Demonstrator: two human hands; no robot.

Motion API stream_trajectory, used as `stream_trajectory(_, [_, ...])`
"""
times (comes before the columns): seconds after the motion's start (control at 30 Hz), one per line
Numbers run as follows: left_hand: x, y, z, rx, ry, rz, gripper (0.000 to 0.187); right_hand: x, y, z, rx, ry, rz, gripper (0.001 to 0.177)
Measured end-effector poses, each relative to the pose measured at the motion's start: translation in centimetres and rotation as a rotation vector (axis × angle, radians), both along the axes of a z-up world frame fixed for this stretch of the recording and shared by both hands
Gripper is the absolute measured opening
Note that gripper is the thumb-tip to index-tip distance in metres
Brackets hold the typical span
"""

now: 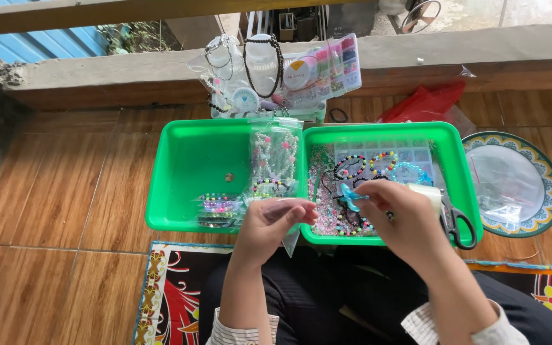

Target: Packaging handmade beaded bracelets into small plastic bags and sealing them with tape and scissors.

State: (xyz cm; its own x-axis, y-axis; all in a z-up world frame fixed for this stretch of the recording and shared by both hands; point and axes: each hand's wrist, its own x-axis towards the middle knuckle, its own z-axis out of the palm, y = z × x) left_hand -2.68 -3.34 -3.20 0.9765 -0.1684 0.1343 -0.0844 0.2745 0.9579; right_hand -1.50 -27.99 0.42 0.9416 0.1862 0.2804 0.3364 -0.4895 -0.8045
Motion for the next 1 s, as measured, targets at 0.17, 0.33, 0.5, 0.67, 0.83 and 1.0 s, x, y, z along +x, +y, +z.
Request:
stream_trajectory(0.17, [-0.6,-1.4,1.2,-0.056,0.054,-0.061,0.033,1.9,1.7,-4.2,-0.298,0.123,0.076,0.026])
stream_trajectory(0.33, [-1.0,-2.6,1.6,0.002,0.035,-0.112,0.035,1.2,2.7,-12.9,-1.032,-0.082,-0.157,0.008])
stream_trajectory(0.5, [-1.0,-2.4,2.0,0.104,0.038,0.005,0.023,0.9,3.0,-10.3,-0.941,-0.098,-0.195,0.003])
stream_trajectory(0.67, [-0.8,-1.9,1.0,0.033,0.052,0.069,0.018,-0.2,0.7,0.9,-0.381,0.209,-0.121,0.012])
stream_trajectory(0.83, [-0.7,-2.4,0.4,-0.052,0.110,0.003,0.021,0.1,-3.9,2.4,0.435,0.442,0.101,0.009])
stream_trajectory(1.0, [-0.6,-2.9,0.4,-0.103,0.119,-0.025,0.019,0.3,-6.0,-0.3,0.790,0.551,0.167,0.012])
